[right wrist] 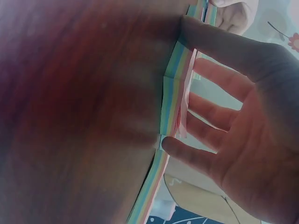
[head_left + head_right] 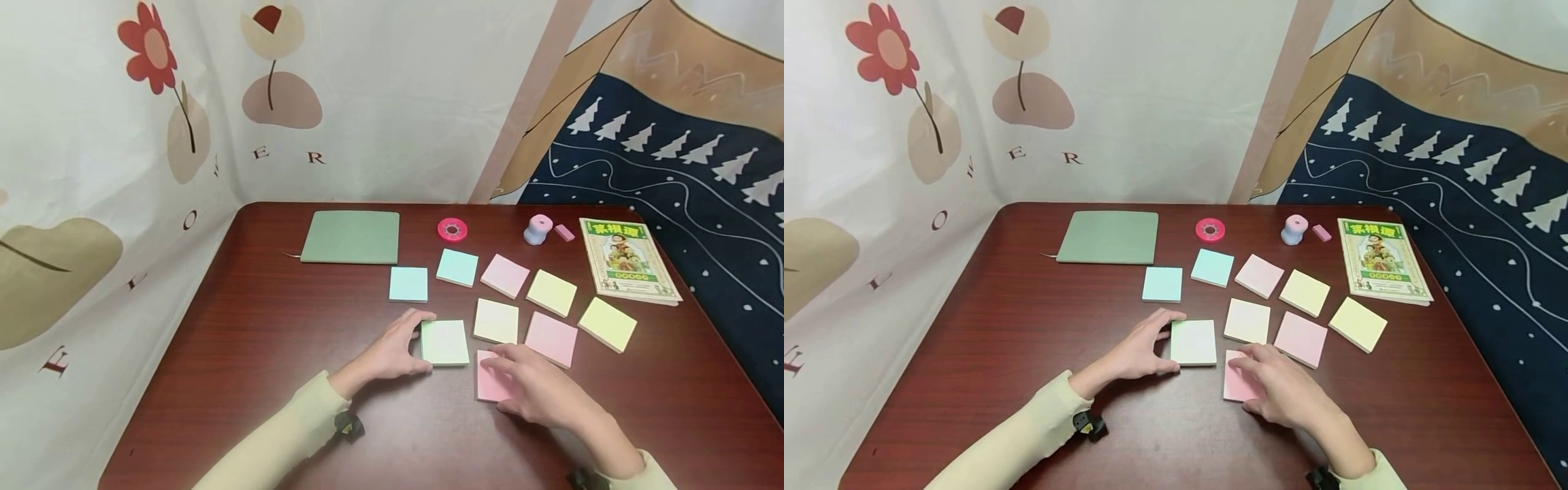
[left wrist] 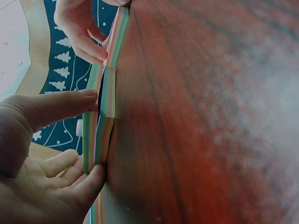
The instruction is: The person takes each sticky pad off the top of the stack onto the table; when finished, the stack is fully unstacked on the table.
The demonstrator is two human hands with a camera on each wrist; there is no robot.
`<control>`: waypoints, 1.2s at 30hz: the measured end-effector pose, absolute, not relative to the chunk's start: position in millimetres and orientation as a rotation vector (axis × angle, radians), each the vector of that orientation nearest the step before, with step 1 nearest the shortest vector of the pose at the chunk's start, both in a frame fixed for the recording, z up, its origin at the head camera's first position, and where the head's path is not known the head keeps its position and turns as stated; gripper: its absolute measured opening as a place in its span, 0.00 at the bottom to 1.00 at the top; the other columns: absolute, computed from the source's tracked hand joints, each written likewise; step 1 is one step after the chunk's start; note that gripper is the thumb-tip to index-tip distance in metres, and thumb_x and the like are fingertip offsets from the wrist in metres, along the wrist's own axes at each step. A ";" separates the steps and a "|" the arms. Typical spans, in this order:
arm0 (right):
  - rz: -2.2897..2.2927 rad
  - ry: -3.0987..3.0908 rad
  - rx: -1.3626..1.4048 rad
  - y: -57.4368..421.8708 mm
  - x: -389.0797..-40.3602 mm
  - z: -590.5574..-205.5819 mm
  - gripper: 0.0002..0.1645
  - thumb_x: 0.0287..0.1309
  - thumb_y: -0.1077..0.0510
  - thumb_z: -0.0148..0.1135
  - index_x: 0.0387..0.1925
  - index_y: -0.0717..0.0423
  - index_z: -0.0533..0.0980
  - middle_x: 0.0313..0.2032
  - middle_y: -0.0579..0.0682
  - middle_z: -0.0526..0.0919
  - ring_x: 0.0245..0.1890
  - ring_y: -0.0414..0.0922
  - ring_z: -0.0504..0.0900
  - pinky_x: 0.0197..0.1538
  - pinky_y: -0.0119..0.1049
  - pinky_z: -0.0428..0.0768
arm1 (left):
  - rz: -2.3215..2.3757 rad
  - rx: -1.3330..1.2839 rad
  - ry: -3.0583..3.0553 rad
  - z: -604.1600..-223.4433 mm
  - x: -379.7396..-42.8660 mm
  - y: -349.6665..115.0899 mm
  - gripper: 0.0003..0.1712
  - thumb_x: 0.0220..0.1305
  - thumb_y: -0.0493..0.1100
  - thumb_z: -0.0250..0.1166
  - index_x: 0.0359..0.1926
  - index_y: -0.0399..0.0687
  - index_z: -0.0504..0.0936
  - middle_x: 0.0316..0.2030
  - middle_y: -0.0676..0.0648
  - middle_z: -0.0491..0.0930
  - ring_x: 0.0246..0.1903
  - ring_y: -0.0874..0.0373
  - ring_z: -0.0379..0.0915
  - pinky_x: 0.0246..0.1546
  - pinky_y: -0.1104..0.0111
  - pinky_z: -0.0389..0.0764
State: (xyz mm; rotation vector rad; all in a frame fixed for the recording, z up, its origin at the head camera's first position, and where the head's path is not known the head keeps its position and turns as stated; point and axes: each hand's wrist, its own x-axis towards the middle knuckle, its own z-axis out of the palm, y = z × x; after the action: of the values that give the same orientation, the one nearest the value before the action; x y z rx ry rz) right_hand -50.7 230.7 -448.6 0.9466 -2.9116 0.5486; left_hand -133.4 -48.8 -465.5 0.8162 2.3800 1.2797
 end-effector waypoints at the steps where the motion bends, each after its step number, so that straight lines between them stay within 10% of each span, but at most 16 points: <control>1: 0.538 -2.914 0.946 230.5 -50.4 -448.3 0.38 0.33 0.54 0.82 0.52 0.55 0.80 0.52 0.57 0.78 0.52 0.53 0.77 0.56 0.51 0.76 | 1.278 0.817 2.383 -465.5 -133.2 -48.7 0.47 0.43 0.31 0.78 0.65 0.39 0.66 0.59 0.46 0.69 0.60 0.51 0.69 0.59 0.69 0.73; 17: 0.584 -2.983 0.990 209.7 -68.9 -412.6 0.36 0.48 0.47 0.76 0.59 0.52 0.77 0.58 0.54 0.76 0.57 0.51 0.75 0.57 0.50 0.77 | 1.263 0.842 2.397 -465.9 -133.4 -48.1 0.48 0.43 0.31 0.78 0.66 0.40 0.66 0.59 0.45 0.68 0.60 0.50 0.68 0.59 0.69 0.72; 36: 0.458 -3.001 1.176 152.6 -117.5 -430.5 0.46 0.40 0.51 0.81 0.63 0.55 0.72 0.58 0.56 0.72 0.56 0.52 0.73 0.59 0.47 0.75 | 1.019 0.959 2.561 -465.0 -134.7 -48.5 0.56 0.41 0.38 0.80 0.71 0.44 0.61 0.60 0.48 0.69 0.54 0.57 0.69 0.58 0.62 0.73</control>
State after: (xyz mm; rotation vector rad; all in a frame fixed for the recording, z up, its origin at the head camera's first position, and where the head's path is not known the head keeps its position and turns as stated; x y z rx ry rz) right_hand -117.5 152.6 -430.5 1.1761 -3.0011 0.4577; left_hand -134.7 -48.5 -465.0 0.9588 2.5606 1.0191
